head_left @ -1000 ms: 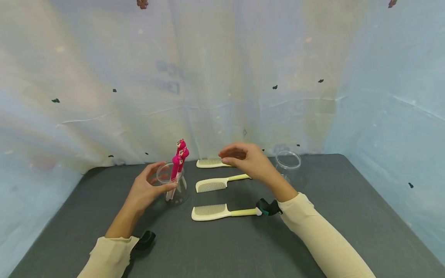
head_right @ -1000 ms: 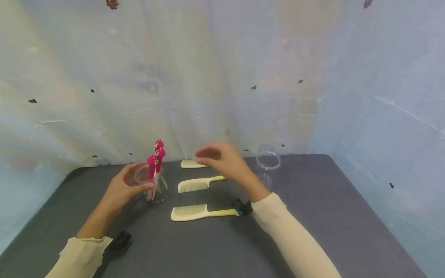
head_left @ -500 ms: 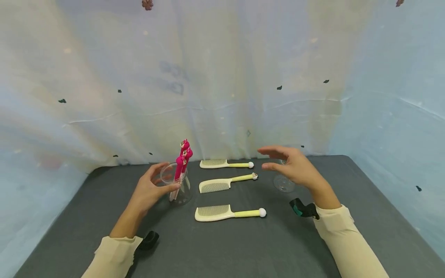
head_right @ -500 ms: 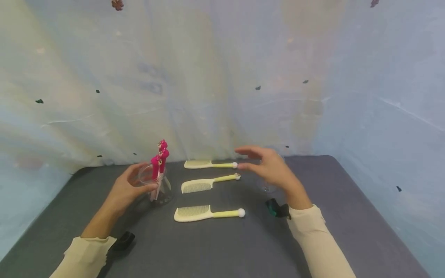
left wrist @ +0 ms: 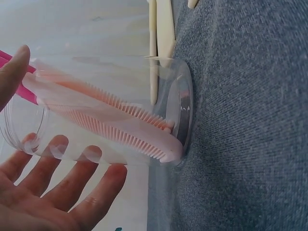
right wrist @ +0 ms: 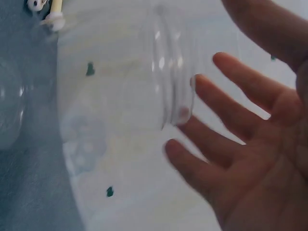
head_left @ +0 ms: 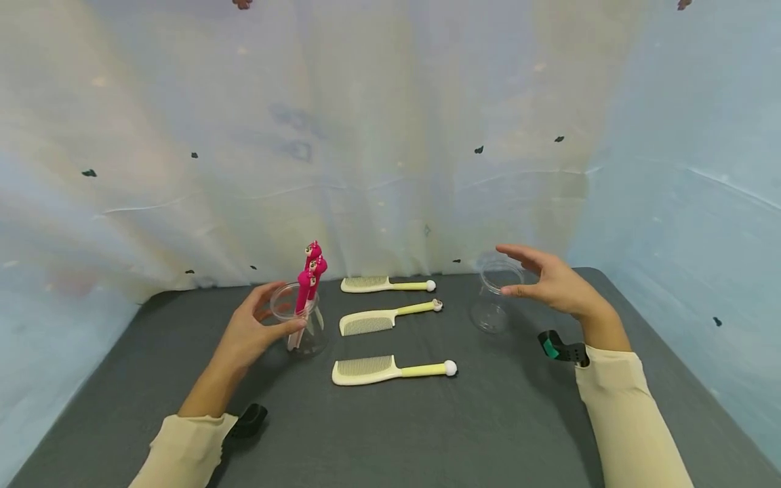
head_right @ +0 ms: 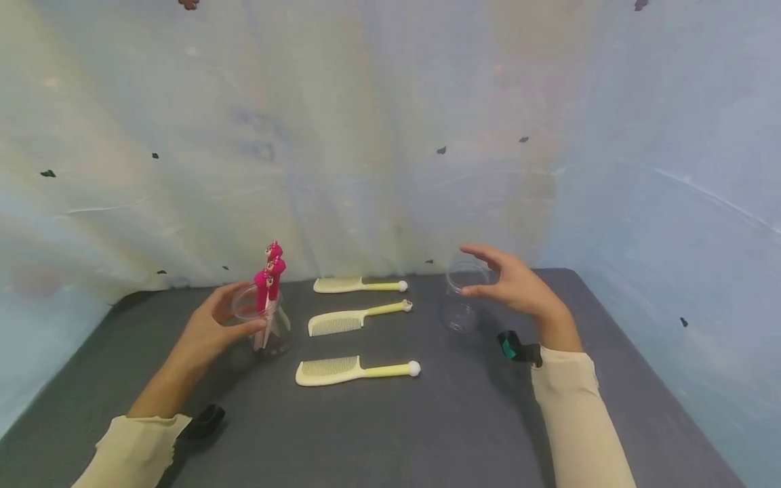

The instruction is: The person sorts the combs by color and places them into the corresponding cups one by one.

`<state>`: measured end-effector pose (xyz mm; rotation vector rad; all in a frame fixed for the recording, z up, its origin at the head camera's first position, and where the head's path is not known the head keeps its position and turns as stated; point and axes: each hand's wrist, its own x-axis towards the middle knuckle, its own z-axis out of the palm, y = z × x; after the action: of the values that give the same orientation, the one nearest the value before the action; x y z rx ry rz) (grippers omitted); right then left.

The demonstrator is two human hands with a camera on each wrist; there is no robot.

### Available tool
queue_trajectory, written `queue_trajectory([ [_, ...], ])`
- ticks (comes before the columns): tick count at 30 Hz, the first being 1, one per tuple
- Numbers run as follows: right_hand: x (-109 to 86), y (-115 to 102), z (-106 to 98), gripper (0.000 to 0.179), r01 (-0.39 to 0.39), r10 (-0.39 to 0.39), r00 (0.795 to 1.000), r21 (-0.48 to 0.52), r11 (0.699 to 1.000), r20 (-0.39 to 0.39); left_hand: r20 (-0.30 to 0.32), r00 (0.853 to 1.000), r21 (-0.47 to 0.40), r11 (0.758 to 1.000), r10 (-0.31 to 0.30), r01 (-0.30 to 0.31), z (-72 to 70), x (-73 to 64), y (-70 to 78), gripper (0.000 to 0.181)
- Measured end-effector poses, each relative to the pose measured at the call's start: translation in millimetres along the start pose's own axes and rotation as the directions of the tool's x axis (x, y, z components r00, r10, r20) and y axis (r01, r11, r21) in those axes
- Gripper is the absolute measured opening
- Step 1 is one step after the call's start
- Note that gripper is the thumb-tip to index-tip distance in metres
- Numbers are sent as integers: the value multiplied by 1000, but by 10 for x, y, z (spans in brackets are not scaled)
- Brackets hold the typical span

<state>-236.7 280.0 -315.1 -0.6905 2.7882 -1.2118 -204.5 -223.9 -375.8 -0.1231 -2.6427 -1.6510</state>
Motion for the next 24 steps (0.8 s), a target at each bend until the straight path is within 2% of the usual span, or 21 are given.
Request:
queue_trajectory([
  [5,21,148,-14,85,-12,9,998,41,999,62,19,1000,21,1000,6,-6,-59,19,28,95],
  [8,30,211,14,86,-19,13,997,71,997,74,17,998,42,997,58,-58,-157,1,77,96],
  [11,55,234,68,87,-29,22,997,95,995,79,-61,985,91,984,159,-153,-305,-97,210,92],
  [13,78,226,104,88,-42,33,996,111,993,84,-149,962,148,967,231,-209,-386,-206,368,87],
  [14,83,212,116,88,-49,39,995,115,992,87,-193,944,170,956,269,-238,-407,-267,458,84],
  [16,99,190,131,88,-65,54,994,119,991,91,-257,896,211,926,363,-314,-399,-385,641,80],
  [18,117,175,142,87,-74,64,994,113,991,91,-269,845,234,882,462,-408,-317,-487,798,77],
  [20,133,163,151,86,-78,69,994,106,991,88,-227,809,248,835,542,-490,-167,-553,922,71],
  [21,140,155,155,86,-81,73,994,104,991,84,-187,798,257,813,572,-522,-70,-564,966,68],
  [22,145,154,157,86,-85,77,994,98,992,81,-139,794,257,796,592,-548,41,-564,1001,65],
  [24,149,159,159,86,-94,87,993,90,991,77,-28,805,246,785,592,-569,283,-523,1042,58],
])
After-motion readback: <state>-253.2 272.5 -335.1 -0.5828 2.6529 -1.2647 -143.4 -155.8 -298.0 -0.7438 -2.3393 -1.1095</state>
